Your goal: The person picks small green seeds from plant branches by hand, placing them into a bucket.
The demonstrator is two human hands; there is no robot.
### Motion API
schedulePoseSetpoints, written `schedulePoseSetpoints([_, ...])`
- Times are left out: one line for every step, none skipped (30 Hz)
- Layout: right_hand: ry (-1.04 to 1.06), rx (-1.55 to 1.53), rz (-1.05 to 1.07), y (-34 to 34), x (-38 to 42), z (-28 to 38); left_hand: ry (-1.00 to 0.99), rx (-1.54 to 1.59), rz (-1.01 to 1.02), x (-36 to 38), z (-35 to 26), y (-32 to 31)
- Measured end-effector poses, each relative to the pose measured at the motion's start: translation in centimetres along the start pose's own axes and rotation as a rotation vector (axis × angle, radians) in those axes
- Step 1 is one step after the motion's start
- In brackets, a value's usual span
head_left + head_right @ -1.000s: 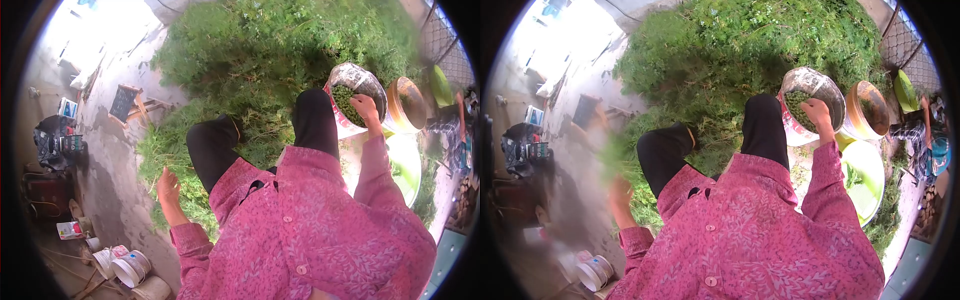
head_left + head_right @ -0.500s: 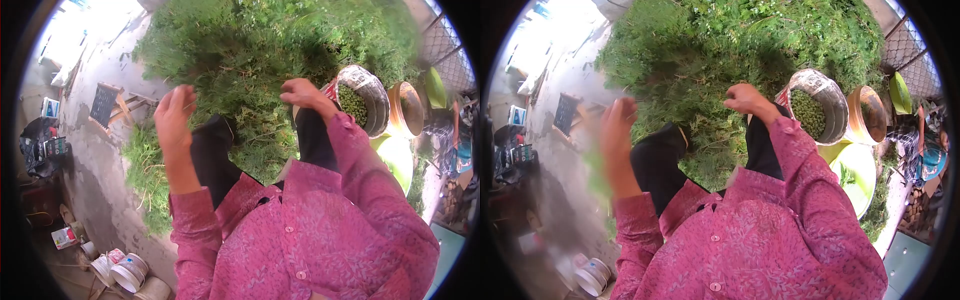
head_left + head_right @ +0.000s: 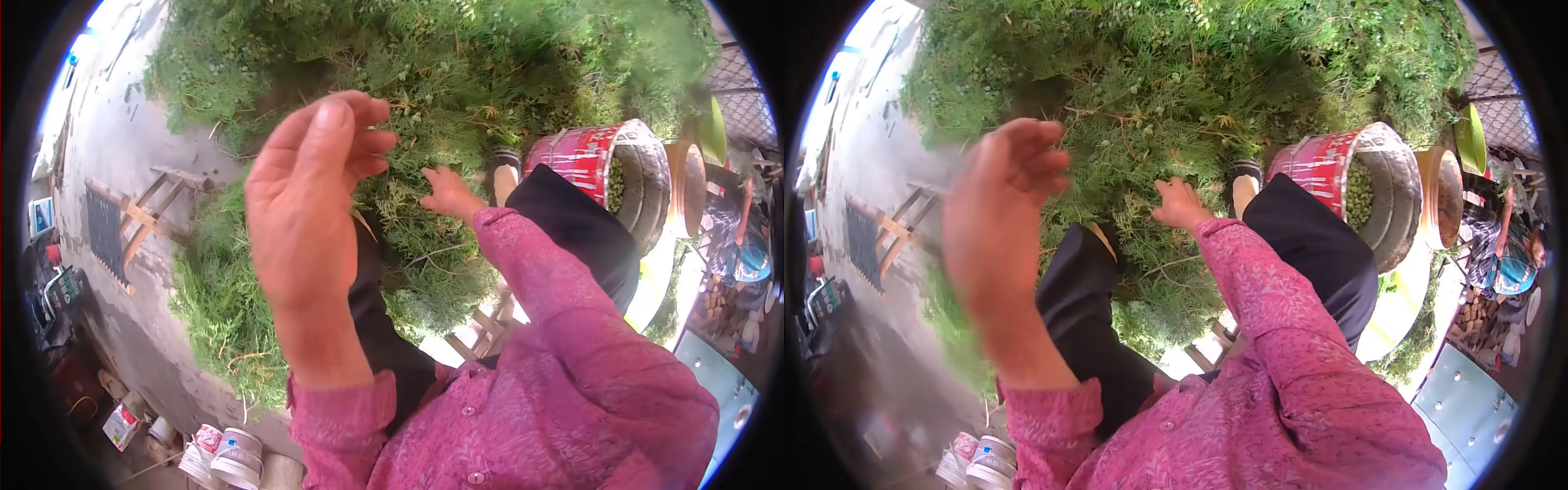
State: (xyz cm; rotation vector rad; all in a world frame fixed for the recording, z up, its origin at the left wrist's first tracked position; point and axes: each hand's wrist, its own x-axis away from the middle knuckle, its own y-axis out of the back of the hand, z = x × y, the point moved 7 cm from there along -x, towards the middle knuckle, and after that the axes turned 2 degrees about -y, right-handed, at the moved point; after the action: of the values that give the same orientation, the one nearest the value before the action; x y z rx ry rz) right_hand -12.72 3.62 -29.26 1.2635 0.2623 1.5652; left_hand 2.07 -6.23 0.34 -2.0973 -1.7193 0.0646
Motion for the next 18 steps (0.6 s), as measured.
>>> schedulePoseSetpoints([-0.051,0.048,0.009,-1.0,-0.1,0.0,-0.041,-0.082,0.028,-0.3,-0.4,0.0])
schedulePoseSetpoints([-0.060,0.041,0.018,-2.1,-0.3,0.1,-0.026,-0.086,0.030,-0.4,-0.2,0.7])
schedulePoseSetpoints([-0.084,0.055,0.152,-4.2,-0.5,-0.2,-0.046,0.030,0.082,-0.5,-0.4,1.3])
schedulePoseSetpoints([-0.107,0.070,0.285,-5.9,-0.1,-0.3,-0.066,0.149,0.134,-0.6,-0.7,1.8])
schedulePoseSetpoints([-0.116,0.068,0.290,-6.7,0.4,-0.2,-0.056,0.151,0.136,-0.8,-0.7,2.3])
schedulePoseSetpoints([-0.118,0.071,0.381,-8.0,1.4,0.1,-0.029,0.177,0.125,-0.9,-0.6,2.9])
schedulePoseSetpoints([-0.118,0.075,0.472,-9.2,2.4,0.3,-0.003,0.202,0.113,-1.0,-0.5,3.2])
schedulePoseSetpoints([-0.118,0.076,0.475,-9.5,3.1,0.4,-0.002,0.203,0.111,-1.0,-0.5,3.2])
schedulePoseSetpoints([-0.093,0.100,0.529,-10.1,4.0,0.7,-0.016,0.211,0.100,-0.9,-0.6,3.1])
schedulePoseSetpoints([-0.067,0.124,0.582,-10.7,5.0,0.9,-0.031,0.219,0.090,-0.9,-0.8,3.1])
schedulePoseSetpoints([-0.066,0.124,0.581,-11.1,6.0,1.0,-0.033,0.219,0.090,-0.8,-0.8,3.1])
schedulePoseSetpoints([-0.115,0.121,0.686,-11.9,7.4,0.7,-0.018,0.240,0.105,-0.8,-0.6,3.0])
schedulePoseSetpoints([-0.165,0.118,0.788,-12.6,8.6,0.3,-0.006,0.263,0.122,-0.9,-0.5,2.8])
schedulePoseSetpoints([-0.165,0.121,0.783,-12.8,9.1,0.2,-0.011,0.265,0.124,-1.0,-0.6,2.5])
schedulePoseSetpoints([-0.091,0.159,0.787,-13.1,9.6,0.5,-0.013,0.241,0.093,-1.1,-0.6,2.4])
schedulePoseSetpoints([-0.017,0.198,0.793,-13.6,10.2,0.8,-0.013,0.216,0.059,-1.2,-0.6,2.4])
schedulePoseSetpoints([-0.017,0.198,0.798,-14.3,10.7,0.8,-0.010,0.217,0.055,-1.3,-0.5,2.4])
schedulePoseSetpoints([-0.040,0.175,0.802,-15.0,11.1,0.5,0.013,0.217,0.037,-1.4,-0.3,2.5])
